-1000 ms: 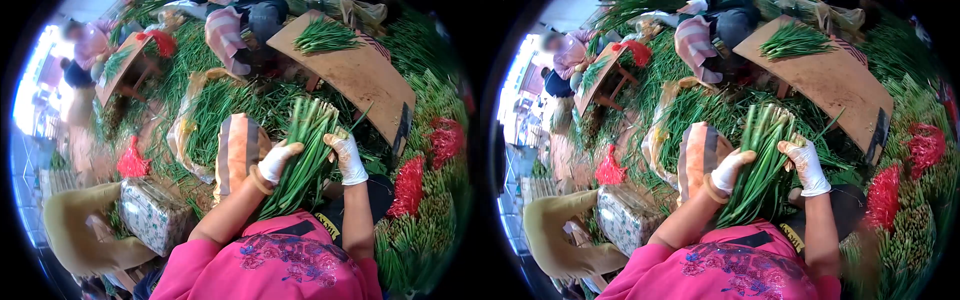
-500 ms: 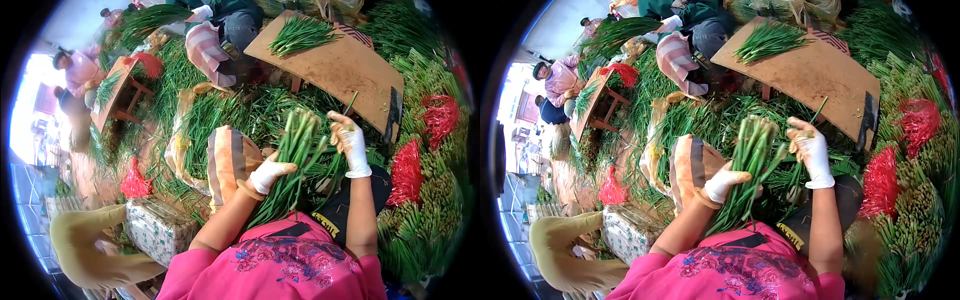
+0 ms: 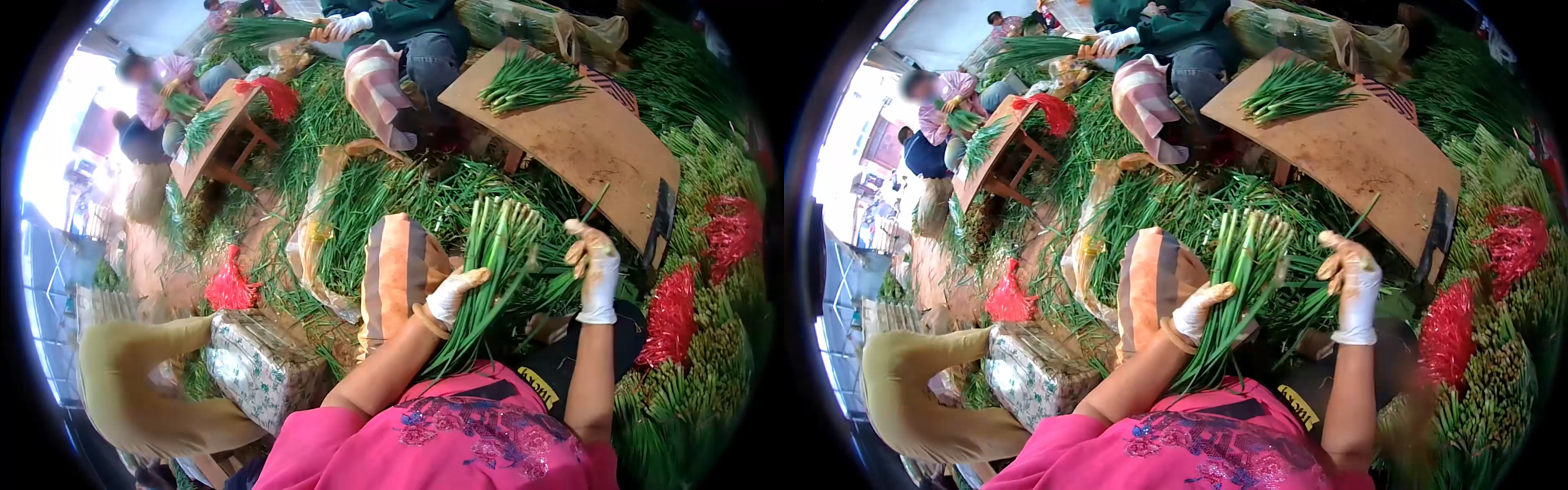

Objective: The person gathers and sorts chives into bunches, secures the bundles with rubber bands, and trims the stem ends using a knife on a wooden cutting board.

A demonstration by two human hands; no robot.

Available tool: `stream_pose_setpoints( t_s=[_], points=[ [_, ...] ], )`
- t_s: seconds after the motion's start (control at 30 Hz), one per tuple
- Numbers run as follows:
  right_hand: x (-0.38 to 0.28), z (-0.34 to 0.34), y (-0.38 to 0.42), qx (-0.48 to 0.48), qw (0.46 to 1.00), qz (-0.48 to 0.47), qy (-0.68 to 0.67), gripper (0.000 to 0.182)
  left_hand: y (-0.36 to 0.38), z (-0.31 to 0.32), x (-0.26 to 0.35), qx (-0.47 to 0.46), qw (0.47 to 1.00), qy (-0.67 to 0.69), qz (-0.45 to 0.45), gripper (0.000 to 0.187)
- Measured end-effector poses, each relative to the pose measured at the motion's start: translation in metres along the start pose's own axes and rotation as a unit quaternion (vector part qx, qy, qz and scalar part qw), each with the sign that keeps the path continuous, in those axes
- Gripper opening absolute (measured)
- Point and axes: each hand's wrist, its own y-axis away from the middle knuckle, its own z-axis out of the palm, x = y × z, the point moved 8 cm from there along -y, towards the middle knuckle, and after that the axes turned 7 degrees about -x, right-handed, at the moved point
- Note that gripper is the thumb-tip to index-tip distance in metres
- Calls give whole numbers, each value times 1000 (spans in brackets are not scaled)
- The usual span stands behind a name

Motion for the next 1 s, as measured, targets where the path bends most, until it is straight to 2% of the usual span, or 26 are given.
stream_pose_setpoints(
  t_s=[0.07, 0.13, 0.17, 0.2, 0.27, 0.33, 0.4, 0.47, 0.5, 0.6, 0.63, 0.7, 0.73, 0.8, 0.83, 0.87, 0.9, 0.93, 1.0],
  points=[
    [-31, -28, -7, 44, 994, -99, 14, 24, 1, 3, 6, -8, 1000, -3, 15, 45],
    [-29, -62, -16, 76, 994, -40, 68, 23, 2, 6, 12, -5, 999, -20, 41, 44],
    [-59, -33, -9, 14, 995, -82, 51, 19, 4, 5, 12, -1, 999, -28, 32, 44],
    [-66, -15, -5, -17, 988, -67, 141, 15, 4, 5, 11, 2, 999, -37, 22, 43],
    [-38, 9, 0, -74, 994, 21, 83, 16, -1, 9, 10, -5, 996, -75, 47, 42],
    [-16, 29, 3, -99, 989, 79, 80, 20, -2, 13, 11, -4, 992, -110, 57, 42],
    [3, 45, 10, -113, 984, 119, 65, 30, 1, 17, 12, 4, 989, -143, 48, 42],
    [29, 60, 16, -180, 959, 209, 62, 38, -2, -8, 4, 20, 991, -120, 52, 43],
    [23, 63, 18, -165, 971, 172, 12, 41, -3, -14, 2, 22, 993, -106, 50, 43],
    [1, 31, 13, -96, 994, -14, 47, 46, 4, 13, 14, 12, 997, -58, 57, 40],
    [3, 25, 13, -110, 992, 1, 60, 51, 6, 11, 15, 9, 996, -70, 47, 41],
    [18, 25, 22, -180, 980, 53, 69, 47, 3, 7, 13, 0, 995, -79, 59, 47],
    [31, 34, 32, -226, 967, 92, 72, 38, -4, 8, 5, -15, 995, -76, 70, 52],
    [24, 50, 58, -176, 935, 203, 230, 25, -11, 27, -22, 27, 982, -167, 89, 64],
    [21, 74, 46, -223, 934, 174, 219, 22, -11, 21, -10, 4, 979, -190, 73, 67],
    [16, 65, 52, -229, 936, 159, 215, 20, -15, 27, -26, -47, 977, -206, 24, 71],
    [15, 65, 53, -233, 939, 141, 208, 19, -15, 27, -25, -68, 974, -213, 45, 70],
    [10, 70, 55, -238, 930, 179, 216, 18, -13, 31, -18, -91, 969, -219, 67, 68],
    [5, 66, 48, -228, 906, 180, 309, 18, -12, 22, -10, -70, 975, -208, 46, 62]
  ],
)
